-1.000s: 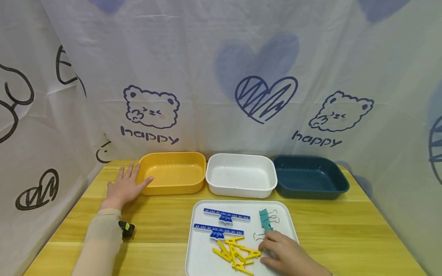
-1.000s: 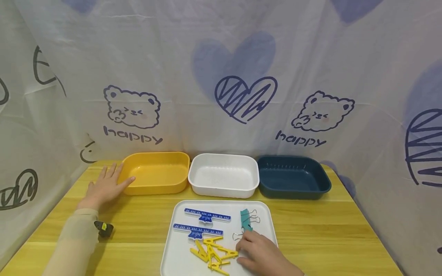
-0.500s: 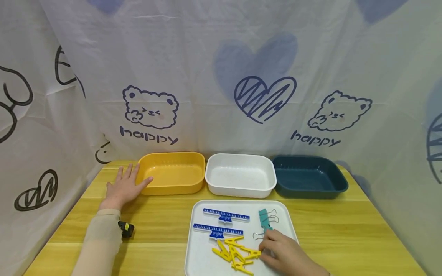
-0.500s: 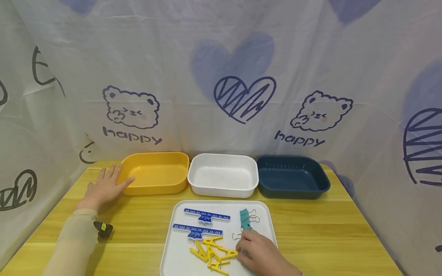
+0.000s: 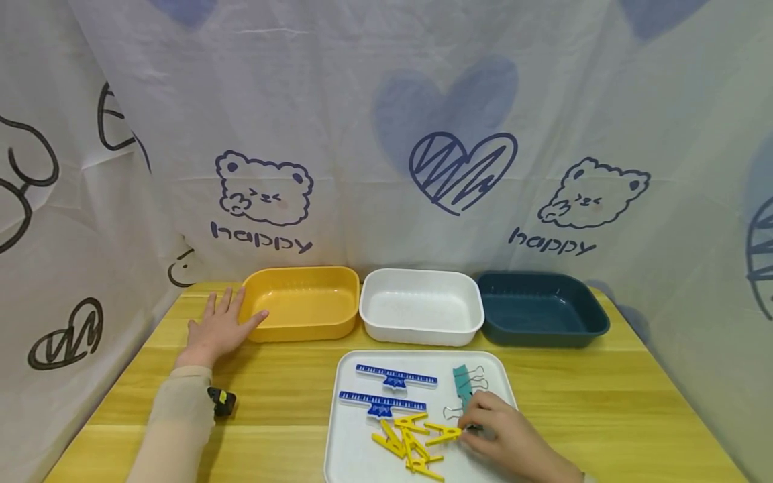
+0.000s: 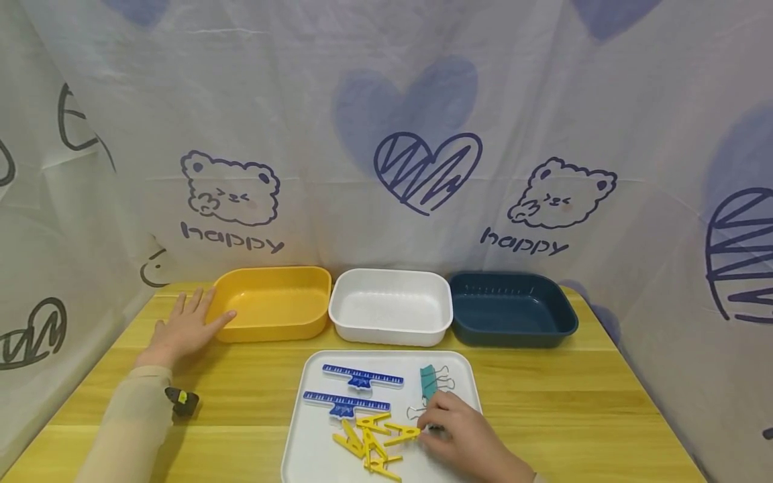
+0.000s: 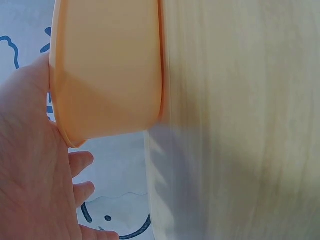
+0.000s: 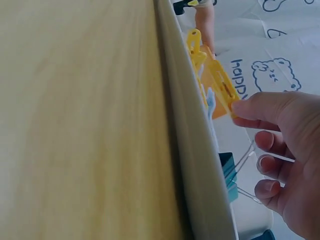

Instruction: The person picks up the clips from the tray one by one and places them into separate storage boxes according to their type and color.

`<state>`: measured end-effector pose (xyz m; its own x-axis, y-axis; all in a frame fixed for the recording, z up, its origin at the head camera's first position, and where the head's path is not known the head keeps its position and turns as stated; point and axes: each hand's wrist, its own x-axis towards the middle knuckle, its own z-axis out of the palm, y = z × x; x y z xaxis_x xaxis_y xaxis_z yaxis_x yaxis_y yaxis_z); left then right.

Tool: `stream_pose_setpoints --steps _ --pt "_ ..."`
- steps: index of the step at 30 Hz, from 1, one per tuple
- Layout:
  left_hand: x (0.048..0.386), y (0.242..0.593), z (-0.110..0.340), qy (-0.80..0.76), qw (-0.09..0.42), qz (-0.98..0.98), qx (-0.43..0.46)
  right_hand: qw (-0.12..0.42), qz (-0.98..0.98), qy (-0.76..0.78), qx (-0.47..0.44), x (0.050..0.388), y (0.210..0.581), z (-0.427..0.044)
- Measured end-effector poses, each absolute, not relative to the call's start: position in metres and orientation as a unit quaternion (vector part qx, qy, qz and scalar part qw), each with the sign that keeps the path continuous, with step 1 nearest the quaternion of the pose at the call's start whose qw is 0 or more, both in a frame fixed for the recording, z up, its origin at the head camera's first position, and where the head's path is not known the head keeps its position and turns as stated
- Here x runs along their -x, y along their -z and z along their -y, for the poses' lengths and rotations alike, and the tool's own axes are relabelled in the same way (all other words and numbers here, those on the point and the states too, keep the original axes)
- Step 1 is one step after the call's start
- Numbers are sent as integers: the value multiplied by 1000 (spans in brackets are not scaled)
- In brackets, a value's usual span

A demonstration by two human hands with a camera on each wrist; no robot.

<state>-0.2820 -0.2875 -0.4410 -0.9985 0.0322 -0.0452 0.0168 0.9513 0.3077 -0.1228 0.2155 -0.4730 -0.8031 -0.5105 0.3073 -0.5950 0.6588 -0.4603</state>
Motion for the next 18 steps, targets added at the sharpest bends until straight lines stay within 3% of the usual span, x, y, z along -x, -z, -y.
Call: stream_pose_setpoints --steps 11,18 --pt "282 441 287 -152 24 -988 -11 141 898 -298 -292 127 465 -216" --pt "284 444 290 -156 30 -987 -11 154 901 -289 -285 128 455 -209"
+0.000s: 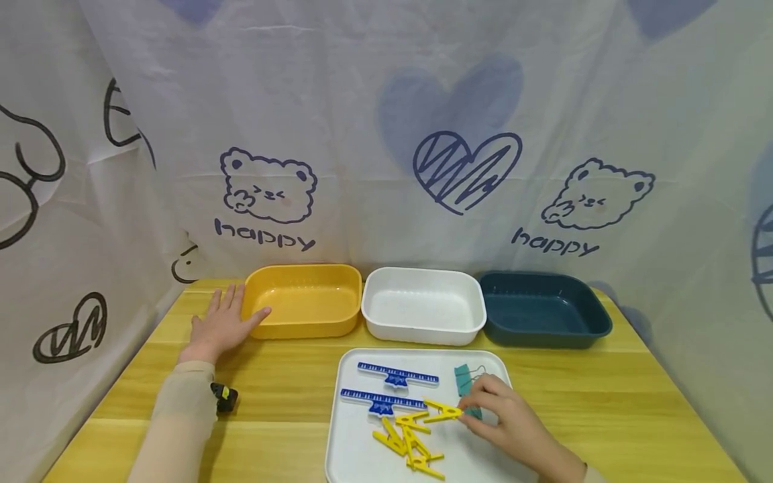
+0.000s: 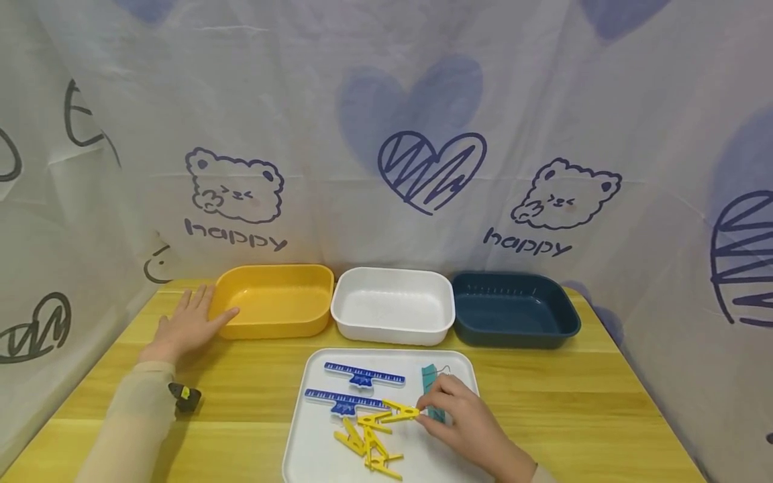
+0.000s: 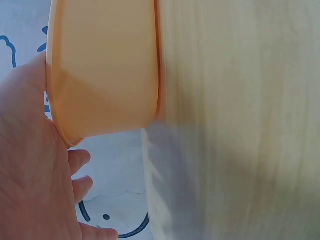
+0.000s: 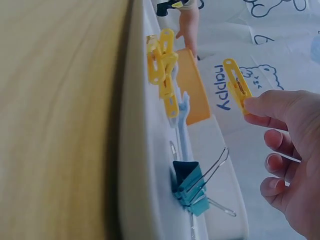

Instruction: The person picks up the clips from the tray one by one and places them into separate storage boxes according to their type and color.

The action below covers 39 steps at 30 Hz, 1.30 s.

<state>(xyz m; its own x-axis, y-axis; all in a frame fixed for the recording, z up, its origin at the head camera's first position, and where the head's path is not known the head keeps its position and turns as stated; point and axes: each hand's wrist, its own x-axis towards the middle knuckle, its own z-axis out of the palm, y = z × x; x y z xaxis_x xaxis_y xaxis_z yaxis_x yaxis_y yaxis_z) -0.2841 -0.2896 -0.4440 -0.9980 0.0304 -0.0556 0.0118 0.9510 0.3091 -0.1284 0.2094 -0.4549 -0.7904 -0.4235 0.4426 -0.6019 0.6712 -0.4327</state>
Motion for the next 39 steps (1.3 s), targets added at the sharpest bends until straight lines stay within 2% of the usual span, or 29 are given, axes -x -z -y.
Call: stream_pose_setpoints --steps 10,34,39 --pt "290 446 292 -176 45 -983 -13 194 880 -298 -315 141 445 -201" --pt "283 438 284 -191 49 -980 -22 172 873 -319 -325 182 407 -162" --pt "282 438 280 -198 50 -979 -26 186 866 -322 -335 198 401 -155"
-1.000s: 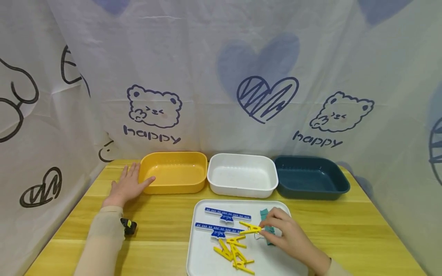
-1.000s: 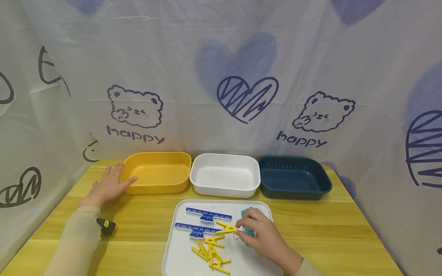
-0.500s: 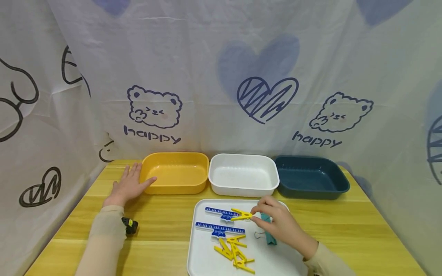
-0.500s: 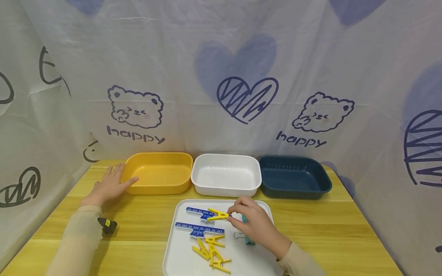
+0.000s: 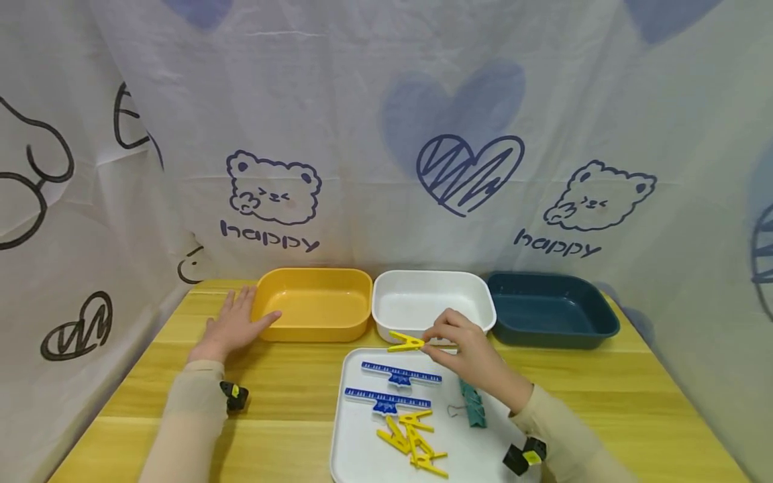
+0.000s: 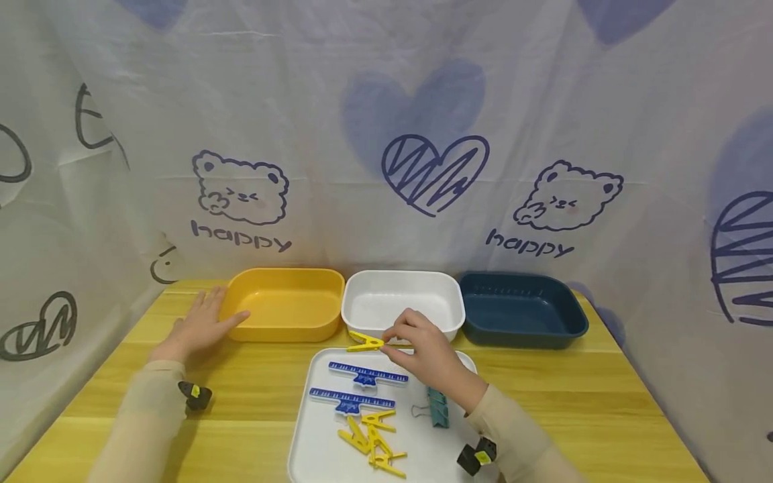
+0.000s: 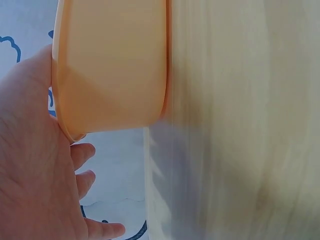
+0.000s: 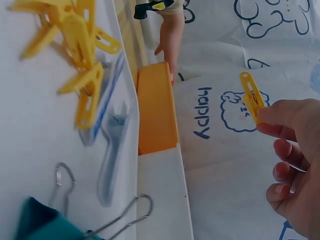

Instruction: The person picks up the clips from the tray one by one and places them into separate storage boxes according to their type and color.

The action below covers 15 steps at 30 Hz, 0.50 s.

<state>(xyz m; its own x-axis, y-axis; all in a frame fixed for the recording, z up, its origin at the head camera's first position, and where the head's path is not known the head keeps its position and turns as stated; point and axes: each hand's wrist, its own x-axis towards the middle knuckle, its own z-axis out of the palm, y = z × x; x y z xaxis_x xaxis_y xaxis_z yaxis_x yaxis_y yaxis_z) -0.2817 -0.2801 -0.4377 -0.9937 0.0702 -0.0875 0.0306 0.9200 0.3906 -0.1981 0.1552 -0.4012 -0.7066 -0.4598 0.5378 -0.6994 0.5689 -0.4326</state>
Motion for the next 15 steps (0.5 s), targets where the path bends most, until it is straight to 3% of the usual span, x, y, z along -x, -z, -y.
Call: stream_pose_setpoints --steps 15 --pt "284 440 276 -192 57 -980 -21 176 863 -353 -316 236 371 -129"
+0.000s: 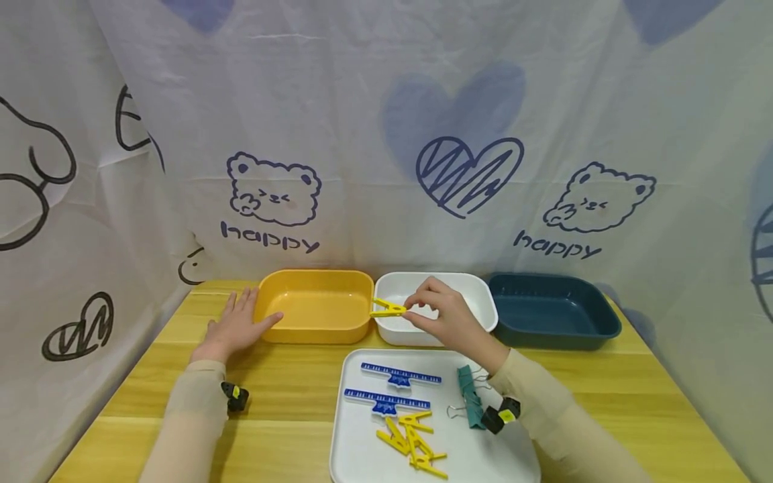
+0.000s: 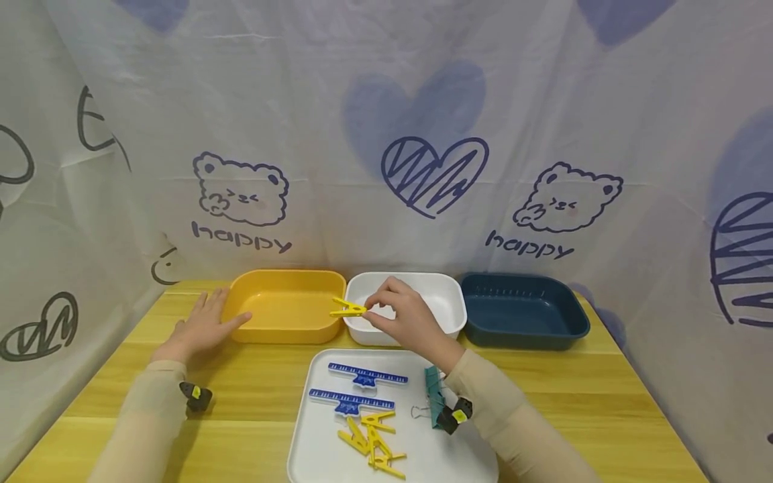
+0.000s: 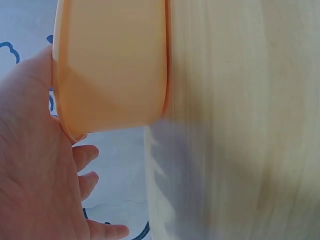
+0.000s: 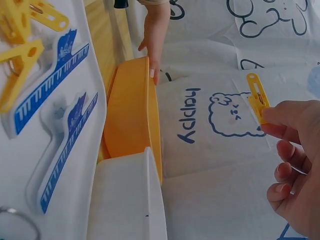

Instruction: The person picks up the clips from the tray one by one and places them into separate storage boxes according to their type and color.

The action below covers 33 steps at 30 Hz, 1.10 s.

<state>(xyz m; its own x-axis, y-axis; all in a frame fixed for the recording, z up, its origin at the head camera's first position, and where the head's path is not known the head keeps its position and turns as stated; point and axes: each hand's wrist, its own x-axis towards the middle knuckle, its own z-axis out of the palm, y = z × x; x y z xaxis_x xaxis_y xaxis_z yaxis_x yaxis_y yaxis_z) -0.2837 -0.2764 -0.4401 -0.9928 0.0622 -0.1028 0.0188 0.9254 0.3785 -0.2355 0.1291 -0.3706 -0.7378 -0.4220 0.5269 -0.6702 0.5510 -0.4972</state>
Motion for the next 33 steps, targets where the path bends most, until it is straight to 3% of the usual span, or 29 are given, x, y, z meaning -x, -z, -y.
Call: stream_pose_setpoints --steps 33 --pt "281 434 277 -144 58 -987 -27 98 892 -343 -277 311 390 -45"
